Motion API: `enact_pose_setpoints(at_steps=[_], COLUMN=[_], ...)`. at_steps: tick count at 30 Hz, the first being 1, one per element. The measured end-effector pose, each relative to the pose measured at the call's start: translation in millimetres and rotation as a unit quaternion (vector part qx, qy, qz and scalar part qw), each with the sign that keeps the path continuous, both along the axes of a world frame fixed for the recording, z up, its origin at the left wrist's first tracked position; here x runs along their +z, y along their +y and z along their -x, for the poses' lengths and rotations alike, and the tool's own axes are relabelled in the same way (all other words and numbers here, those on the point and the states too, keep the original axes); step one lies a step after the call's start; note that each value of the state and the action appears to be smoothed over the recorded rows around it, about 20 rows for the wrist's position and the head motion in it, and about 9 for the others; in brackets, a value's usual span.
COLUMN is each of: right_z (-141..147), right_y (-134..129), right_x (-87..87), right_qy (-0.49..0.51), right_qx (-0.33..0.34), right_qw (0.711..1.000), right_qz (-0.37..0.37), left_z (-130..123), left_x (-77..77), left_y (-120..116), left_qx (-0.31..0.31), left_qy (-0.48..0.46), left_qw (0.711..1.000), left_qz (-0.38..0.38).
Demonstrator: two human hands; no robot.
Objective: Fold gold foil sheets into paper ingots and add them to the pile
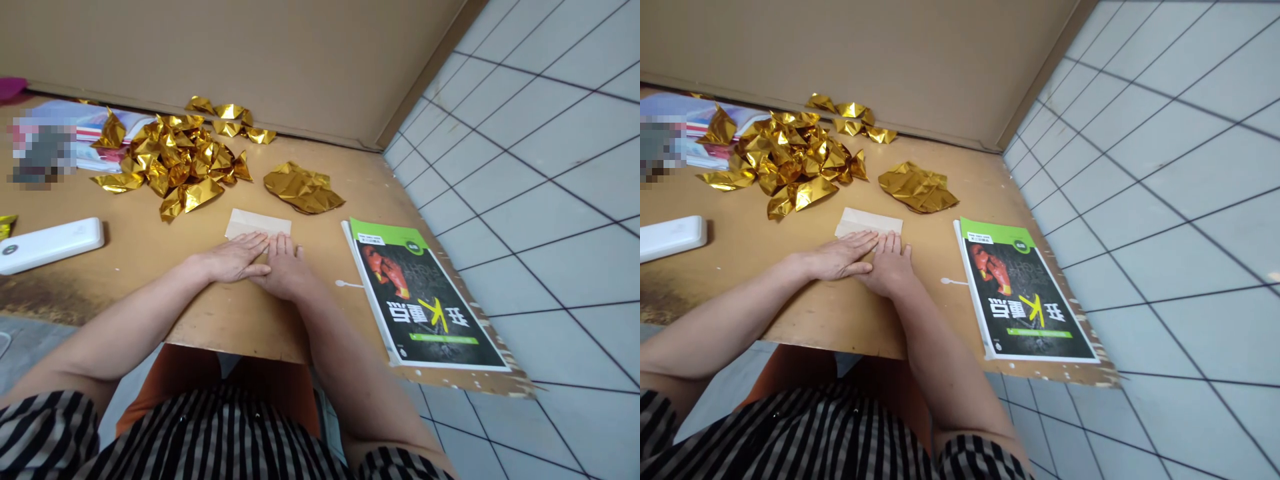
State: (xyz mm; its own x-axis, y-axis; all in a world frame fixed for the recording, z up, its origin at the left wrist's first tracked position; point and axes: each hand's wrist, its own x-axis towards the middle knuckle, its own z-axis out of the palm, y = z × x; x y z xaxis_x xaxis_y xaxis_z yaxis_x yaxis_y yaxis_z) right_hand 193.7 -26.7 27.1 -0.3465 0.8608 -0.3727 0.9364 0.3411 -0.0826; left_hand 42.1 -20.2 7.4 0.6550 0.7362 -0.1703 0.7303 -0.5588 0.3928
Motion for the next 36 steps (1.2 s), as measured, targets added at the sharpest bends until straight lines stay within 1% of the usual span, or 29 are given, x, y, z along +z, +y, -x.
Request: enact_pose_setpoints(at_steps=[4,9,14,16,19,21,23,26,29,36], right_z=[1,-1,-3,-1,3,6,7,7,5,3], right_y=[-2,-1,-1,-2,-3,-3,-2,1,3,1], right_x=[2.9,-0.3,0.3,2.1,2.5,-0.1,-4.7,-11.6,-14.9,-8.3], right_qy=[0.002,0.008,0.009,0.015,0.049,0.074,0.092,0.104,0.108,0.076], right_qx=[-0.004,-0.003,0.007,0.023,0.072,0.101,0.116,0.116,0.109,0.078], right_qw=[1.0,1.0,1.0,0.999,0.995,0.991,0.988,0.987,0.988,0.994], right_qz=[0.003,0.002,-0.014,-0.029,-0.046,-0.046,-0.041,-0.026,-0.014,0.003], left_z=[10,25,26,23,19,18,18,18,20,24], left_x=[-3.6,-8.5,-7.5,-6.2,-4.8,-4.4,-4.4,-5.0,-7.0,-10.8], left_y=[0,1,1,1,1,0,0,0,0,2], left_qx=[0.014,0.035,0.047,0.052,0.062,0.067,0.068,0.063,0.062,0.044], left_qy=[0.018,0.038,0.052,0.056,0.06,0.06,0.058,0.059,0.069,0.063], left_qw=[1.0,0.998,0.997,0.997,0.996,0.996,0.996,0.996,0.996,0.997], left_qz=[-0.015,-0.035,-0.02,-0.016,-0.006,-0.001,-0.001,-0.007,-0.011,-0.031])
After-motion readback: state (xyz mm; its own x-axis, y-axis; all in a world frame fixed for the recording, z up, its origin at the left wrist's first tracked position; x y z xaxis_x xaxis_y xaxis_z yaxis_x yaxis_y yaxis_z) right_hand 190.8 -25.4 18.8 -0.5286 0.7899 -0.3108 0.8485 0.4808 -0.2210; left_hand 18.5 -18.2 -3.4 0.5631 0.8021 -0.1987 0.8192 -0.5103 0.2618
